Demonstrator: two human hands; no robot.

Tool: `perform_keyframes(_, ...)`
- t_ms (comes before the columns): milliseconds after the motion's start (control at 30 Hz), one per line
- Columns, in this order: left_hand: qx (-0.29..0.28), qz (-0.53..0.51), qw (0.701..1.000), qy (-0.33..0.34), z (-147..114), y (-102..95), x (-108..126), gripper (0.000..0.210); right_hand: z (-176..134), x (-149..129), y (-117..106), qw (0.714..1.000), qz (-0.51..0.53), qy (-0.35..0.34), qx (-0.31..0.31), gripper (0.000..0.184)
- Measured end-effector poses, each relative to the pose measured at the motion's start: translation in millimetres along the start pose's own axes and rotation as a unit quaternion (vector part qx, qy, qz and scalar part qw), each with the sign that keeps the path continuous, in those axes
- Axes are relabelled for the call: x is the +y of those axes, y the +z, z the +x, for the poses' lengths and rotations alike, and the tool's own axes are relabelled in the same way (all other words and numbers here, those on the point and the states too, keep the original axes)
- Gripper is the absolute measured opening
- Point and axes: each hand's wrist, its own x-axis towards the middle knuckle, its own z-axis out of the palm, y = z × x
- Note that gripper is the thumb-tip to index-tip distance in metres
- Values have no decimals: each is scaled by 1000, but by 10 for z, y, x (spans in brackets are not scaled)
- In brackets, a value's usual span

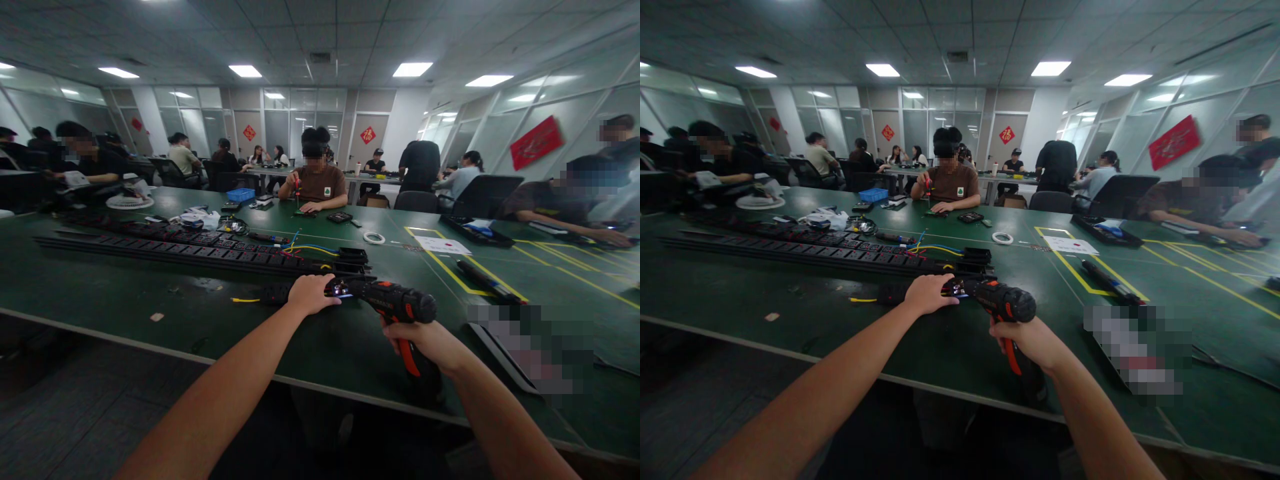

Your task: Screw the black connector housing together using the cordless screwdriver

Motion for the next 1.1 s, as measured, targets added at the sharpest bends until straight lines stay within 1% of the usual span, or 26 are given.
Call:
perform_keyframes(167, -4, -3, 1000, -2, 4, -1, 2, 77, -13, -12, 10, 1000, 4, 1, -1, 16)
perform_keyframes(333, 0, 0, 1000, 1, 6, 19, -10, 79, -9, 3, -11, 1000, 12, 10, 9, 23)
perform_keyframes(467, 5, -1, 1000, 3, 2, 22, -12, 78, -1, 29, -30, 1000, 27, 9, 6, 26)
perform_keyframes(633, -5, -2, 1000, -9, 0, -4, 12, 76, -3, 34, -27, 1000, 17, 13, 17, 29)
perform_keyframes(767, -11, -4, 1000, -12, -3, -19, 22, 77, 1, 31, -27, 1000, 20, 11, 13, 25)
perform_keyframes(1100, -5, -3, 1000, -6, -6, -19, 13, 76, 4, 22, -11, 1000, 18, 4, 3, 17)
